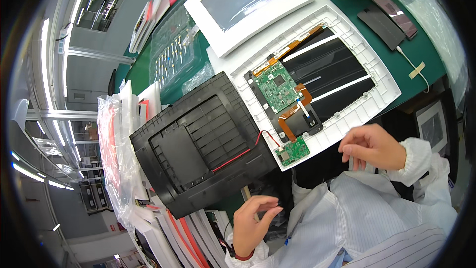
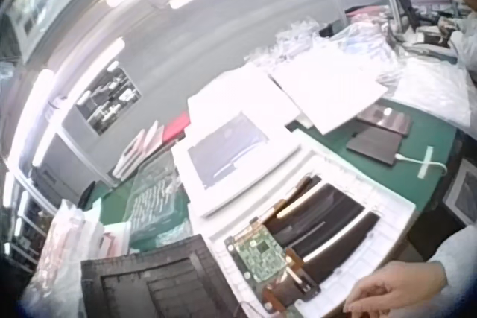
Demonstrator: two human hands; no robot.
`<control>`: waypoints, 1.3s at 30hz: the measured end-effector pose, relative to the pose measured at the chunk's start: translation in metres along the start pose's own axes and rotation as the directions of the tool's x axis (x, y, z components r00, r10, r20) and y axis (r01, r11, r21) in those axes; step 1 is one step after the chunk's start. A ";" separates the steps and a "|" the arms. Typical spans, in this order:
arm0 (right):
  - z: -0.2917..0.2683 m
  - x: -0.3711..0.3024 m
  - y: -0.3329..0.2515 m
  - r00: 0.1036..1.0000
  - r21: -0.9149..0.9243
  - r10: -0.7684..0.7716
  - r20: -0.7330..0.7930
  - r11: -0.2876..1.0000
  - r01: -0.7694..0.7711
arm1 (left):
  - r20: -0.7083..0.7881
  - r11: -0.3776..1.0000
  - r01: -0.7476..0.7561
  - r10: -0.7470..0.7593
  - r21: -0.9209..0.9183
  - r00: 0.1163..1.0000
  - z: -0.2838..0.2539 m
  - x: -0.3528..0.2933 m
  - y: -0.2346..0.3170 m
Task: Assembling, inspecting, and packaging electronic display components at a factory workstation.
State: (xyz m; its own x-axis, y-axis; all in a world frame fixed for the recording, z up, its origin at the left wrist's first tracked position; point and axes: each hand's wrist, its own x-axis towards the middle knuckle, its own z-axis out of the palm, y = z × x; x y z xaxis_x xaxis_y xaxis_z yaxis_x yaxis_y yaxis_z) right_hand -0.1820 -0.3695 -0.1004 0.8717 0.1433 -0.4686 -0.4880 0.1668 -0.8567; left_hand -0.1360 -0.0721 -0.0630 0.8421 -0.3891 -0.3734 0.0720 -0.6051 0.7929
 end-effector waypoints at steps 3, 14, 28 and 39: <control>0.000 0.017 -0.023 0.978 -0.251 -0.192 -0.081 0.954 0.166 | 0.085 0.884 -0.360 0.351 0.300 0.933 0.005 0.028 0.061; 0.006 0.092 -0.023 0.940 -0.448 -0.234 -0.246 0.888 0.104 | -0.048 0.752 -0.449 0.535 0.483 0.844 0.049 0.177 0.061; 0.003 0.104 -0.043 0.955 -0.236 0.069 -0.289 0.962 -0.140 | 0.021 0.755 -0.473 0.521 0.455 0.853 0.051 0.189 0.060; 0.009 0.104 -0.044 0.956 -0.282 0.080 -0.282 0.946 -0.163 | -0.008 0.747 -0.452 0.521 0.487 0.853 0.054 0.189 0.062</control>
State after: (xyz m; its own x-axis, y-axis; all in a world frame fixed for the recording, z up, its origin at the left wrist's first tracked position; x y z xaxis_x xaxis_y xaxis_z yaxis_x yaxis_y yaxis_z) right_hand -0.0703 -0.3535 -0.1091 0.8067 -0.1250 -0.5777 -0.5907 -0.1403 -0.7946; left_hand -0.0016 -0.2208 -0.1101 0.7604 -0.6420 0.0983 -0.5872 -0.6149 0.5264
